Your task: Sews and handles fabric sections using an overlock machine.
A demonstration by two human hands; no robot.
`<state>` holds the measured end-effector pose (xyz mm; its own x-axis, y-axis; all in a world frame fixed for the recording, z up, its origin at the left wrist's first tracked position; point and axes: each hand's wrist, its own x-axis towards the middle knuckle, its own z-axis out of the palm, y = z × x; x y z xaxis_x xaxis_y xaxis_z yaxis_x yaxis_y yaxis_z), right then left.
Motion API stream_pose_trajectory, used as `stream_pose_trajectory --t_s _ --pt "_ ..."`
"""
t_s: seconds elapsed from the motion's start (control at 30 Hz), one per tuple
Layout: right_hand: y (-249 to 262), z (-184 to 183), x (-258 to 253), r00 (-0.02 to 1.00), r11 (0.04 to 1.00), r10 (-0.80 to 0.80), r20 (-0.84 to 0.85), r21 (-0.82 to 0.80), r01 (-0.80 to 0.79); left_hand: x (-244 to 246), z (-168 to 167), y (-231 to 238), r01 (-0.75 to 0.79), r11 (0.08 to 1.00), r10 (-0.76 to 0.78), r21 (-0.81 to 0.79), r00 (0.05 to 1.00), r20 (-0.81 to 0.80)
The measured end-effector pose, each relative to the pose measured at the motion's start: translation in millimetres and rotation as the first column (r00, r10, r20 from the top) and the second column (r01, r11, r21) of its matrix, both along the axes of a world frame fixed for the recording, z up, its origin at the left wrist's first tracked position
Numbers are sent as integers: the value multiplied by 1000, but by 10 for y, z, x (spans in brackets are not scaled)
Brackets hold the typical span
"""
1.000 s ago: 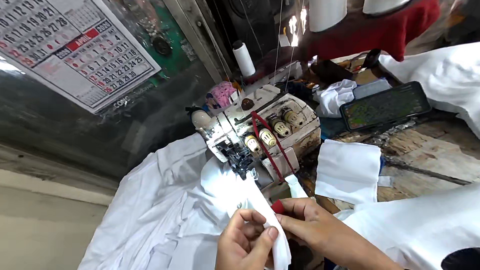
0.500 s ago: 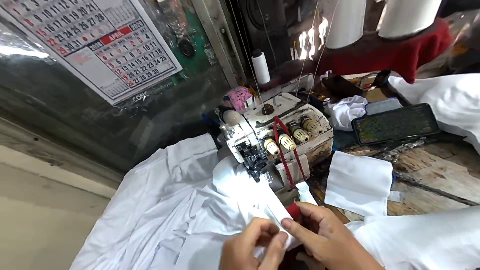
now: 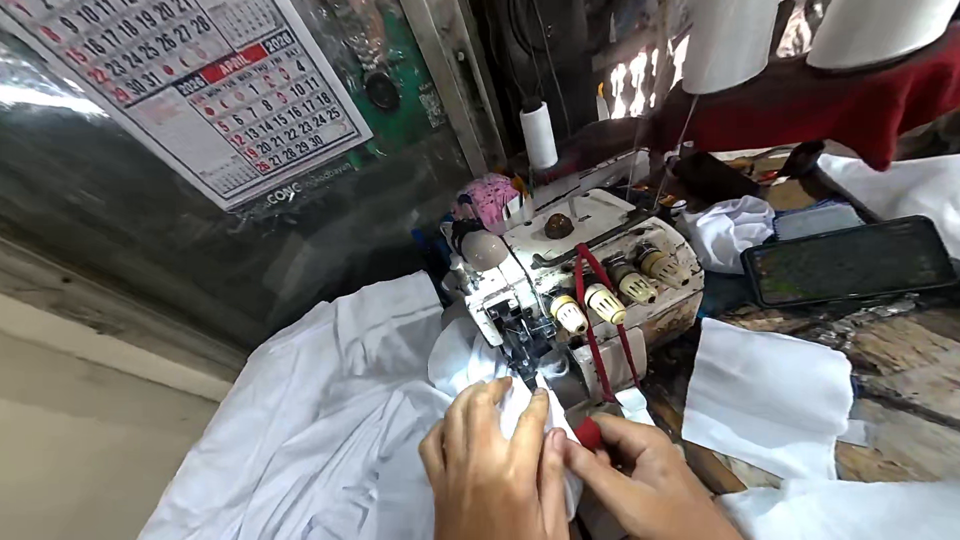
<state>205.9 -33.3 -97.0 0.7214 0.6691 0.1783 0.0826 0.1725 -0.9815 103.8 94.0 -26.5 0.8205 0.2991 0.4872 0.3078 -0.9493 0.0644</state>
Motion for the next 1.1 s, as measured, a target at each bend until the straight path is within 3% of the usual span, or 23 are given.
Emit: stream_pose_trajectory --t_s 0.13,0.3,0.37,0.43,0.47,0.53,0.6,0.7,0.77,0.9,1.0,1.1 --pt "342 100 101 986 992 -121 -116 -45 117 -129 253 117 39 992 -37 -123 999 20" --pt "409 124 156 984 976 -154 -94 -168 137 -419 339 349 76 973 -62 -216 996 68" --pt "337 162 138 961 947 -226 158 -194 255 -595 448 496 80 970 -59 -230 994 93" --pt "285 315 81 813 891 -314 491 -143 431 -714 537 644 93 972 -60 -217 986 155" --pt "287 448 38 757 886 -305 578 -118 448 -714 539 725 98 974 -59 -203 980 188" --pt "336 766 -67 748 906 -161 644 -204 371 -584 467 916 106 980 -69 -170 975 211" --pt "483 842 -107 703 887 -12 711 -317 336 -403 402 1111 131 982 -107 -133 978 177" --pt "565 800 -117 617 890 -49 786 -246 384 -158 454 1252 215 972 -197 -91 965 173" --pt "582 838 -158 632 899 -69 772 -227 375 14 422 1328 259 964 -248 -58 956 157" --pt "637 986 -219 724 855 117 680 -439 275 318 319 1560 271 962 -273 -33 957 -94" --pt "531 968 -176 748 944 3 663 -249 217 357 558 1678 259 966 -256 -3 951 -172" --pt "344 984 -201 877 999 48 479 -34 -36 224 944 1601 311 948 -286 63 922 -260"
